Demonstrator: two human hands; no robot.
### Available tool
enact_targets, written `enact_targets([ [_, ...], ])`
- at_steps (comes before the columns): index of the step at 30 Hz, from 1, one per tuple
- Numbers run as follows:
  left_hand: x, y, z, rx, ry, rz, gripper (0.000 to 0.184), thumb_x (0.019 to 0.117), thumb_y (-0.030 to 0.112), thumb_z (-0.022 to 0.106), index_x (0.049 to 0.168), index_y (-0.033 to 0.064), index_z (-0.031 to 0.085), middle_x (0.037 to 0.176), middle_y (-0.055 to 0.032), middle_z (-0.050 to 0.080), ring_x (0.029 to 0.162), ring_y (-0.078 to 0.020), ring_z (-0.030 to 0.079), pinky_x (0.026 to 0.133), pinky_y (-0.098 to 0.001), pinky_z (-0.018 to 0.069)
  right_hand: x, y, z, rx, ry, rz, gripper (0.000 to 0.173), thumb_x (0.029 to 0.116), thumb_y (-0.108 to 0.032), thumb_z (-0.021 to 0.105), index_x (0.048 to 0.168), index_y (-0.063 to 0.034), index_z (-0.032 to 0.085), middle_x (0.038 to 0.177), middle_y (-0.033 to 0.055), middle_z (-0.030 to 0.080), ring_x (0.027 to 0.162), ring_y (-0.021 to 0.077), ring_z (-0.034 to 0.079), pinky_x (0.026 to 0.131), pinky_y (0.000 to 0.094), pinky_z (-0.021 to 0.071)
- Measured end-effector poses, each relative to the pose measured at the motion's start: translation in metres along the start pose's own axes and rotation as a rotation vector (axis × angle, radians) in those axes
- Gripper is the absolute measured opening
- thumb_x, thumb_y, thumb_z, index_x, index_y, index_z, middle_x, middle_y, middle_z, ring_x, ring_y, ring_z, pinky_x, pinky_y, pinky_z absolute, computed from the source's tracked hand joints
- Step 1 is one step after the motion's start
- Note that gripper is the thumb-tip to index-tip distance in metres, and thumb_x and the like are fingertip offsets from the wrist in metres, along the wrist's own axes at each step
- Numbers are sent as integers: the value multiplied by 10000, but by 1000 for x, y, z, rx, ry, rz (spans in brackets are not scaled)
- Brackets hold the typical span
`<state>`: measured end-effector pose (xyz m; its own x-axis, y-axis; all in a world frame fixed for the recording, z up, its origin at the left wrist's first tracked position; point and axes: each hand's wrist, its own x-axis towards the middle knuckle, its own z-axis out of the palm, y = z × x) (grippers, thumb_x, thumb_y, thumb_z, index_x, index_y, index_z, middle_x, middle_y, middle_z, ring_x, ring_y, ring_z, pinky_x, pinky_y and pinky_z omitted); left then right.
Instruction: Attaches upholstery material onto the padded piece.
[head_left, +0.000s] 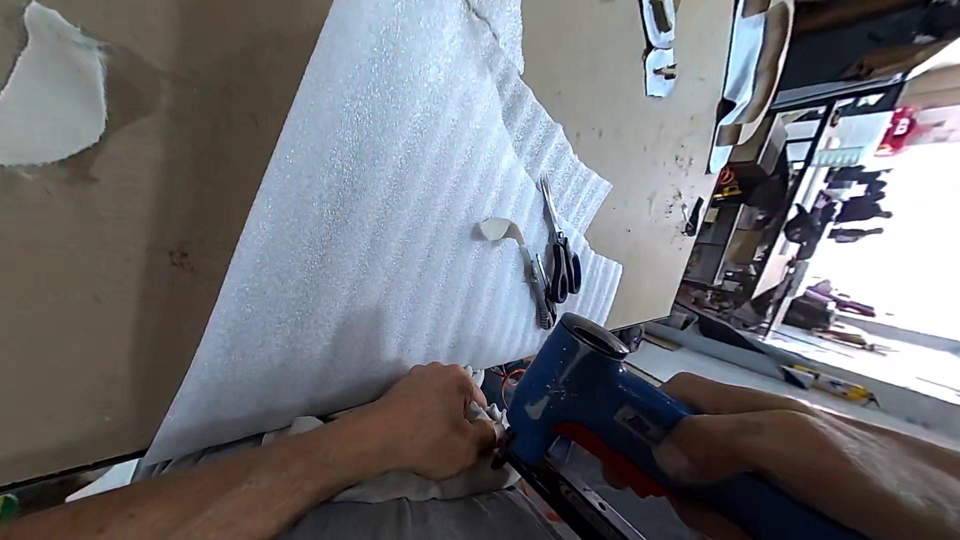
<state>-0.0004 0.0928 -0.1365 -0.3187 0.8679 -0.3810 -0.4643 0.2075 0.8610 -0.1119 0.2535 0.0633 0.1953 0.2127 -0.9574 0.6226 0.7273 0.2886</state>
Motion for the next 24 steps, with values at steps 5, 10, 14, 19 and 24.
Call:
enact_targets([
  [5,0,0,-1,2,-1,-1,314,1034,309,548,1044,53,729,806,-100,644,736,-240,601,684,-477,475,3,-1,1,-7,-35,-33,132,860,-249,538,910,-191,646,711,32,680,518,136,643,458,304,550],
  [10,2,1,-3,5,-5,-28,292,1038,288,544,983,52,706,776,-85,617,718,-229,585,659,-461,467,8,11,0,44,-52,-93,139,881,-264,535,945,-185,629,743,35,686,540,141,659,476,305,571],
  [14,3,-3,-3,-54,-21,-27,351,1062,375,530,1001,77,704,706,-22,575,609,-137,526,594,-381,446,-15,39,-28,170,105,-305,205,856,-300,612,1015,-180,662,750,76,671,512,150,637,454,313,572],
  [19,3,10,-3,-32,14,125,265,1021,349,583,1225,212,684,1103,45,664,943,-63,624,816,-306,525,-17,67,-45,290,283,-536,214,842,-236,523,932,-132,687,678,130,659,455,166,618,433,309,557],
  [24,14,6,6,39,55,332,223,987,301,660,1146,178,754,1038,33,665,924,-27,634,793,-215,549,30,103,-45,292,210,-641,208,879,-326,587,876,-144,688,644,98,648,483,153,634,450,299,563],
])
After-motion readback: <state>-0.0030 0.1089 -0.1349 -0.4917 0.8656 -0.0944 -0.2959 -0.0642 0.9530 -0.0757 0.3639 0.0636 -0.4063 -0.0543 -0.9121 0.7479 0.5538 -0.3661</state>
